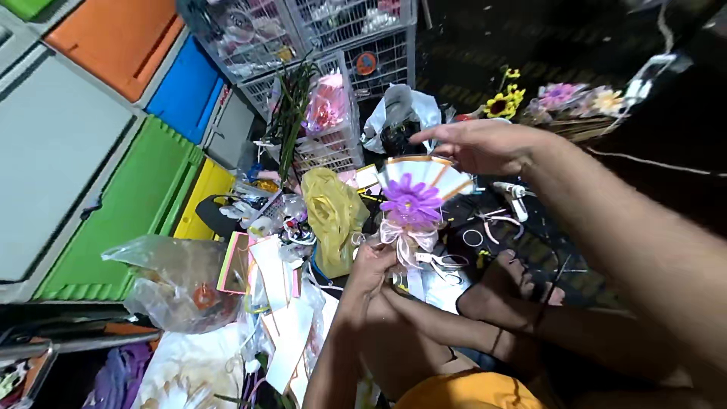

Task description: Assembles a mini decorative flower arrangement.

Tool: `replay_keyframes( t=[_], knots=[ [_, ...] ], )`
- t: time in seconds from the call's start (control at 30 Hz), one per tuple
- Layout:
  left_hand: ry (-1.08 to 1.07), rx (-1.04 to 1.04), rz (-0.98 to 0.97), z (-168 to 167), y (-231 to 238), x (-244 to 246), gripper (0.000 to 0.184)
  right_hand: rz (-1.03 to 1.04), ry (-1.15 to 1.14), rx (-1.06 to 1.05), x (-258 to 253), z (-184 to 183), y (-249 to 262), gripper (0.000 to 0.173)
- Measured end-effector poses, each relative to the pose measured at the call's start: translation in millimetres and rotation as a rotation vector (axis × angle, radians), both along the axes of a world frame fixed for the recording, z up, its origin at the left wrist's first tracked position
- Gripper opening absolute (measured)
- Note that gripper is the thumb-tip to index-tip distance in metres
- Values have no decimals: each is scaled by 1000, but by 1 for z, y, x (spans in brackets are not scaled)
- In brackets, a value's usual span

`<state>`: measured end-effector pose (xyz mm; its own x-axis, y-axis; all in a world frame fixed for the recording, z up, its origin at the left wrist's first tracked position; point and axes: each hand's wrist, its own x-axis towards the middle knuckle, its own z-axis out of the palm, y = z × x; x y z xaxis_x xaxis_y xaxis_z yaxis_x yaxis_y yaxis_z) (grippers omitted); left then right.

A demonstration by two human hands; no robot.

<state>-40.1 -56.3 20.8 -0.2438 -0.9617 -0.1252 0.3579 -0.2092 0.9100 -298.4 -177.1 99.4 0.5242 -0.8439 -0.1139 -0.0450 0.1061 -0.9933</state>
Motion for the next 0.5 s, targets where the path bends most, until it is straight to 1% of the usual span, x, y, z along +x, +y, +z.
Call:
replay_keyframes(
  t=[0.03,0.07,0.13,0.23,0.33,0.4,0.5],
  knots=[
    [16,-6,75,-1,-3,-5,23,-154,-75,13,-1,-5,6,44],
    [7,-17,138,0,-6,-10,22,-265,-124,16,-2,-14,14,47],
    [-14,-60,225,0,-12,-17,20,-360,-169,-19,1,-40,36,44],
    [-131,-118,307,1,-14,-27,19,-338,-163,-19,20,-65,66,24],
    [-239,-170,336,-2,-10,-37,20,-382,-223,4,41,-69,77,9],
    [-267,-204,367,-3,-8,-42,19,-414,-243,29,52,-67,76,5],
    [-262,-185,435,-2,-5,-47,20,-419,-205,54,63,-62,77,5]
  ],
)
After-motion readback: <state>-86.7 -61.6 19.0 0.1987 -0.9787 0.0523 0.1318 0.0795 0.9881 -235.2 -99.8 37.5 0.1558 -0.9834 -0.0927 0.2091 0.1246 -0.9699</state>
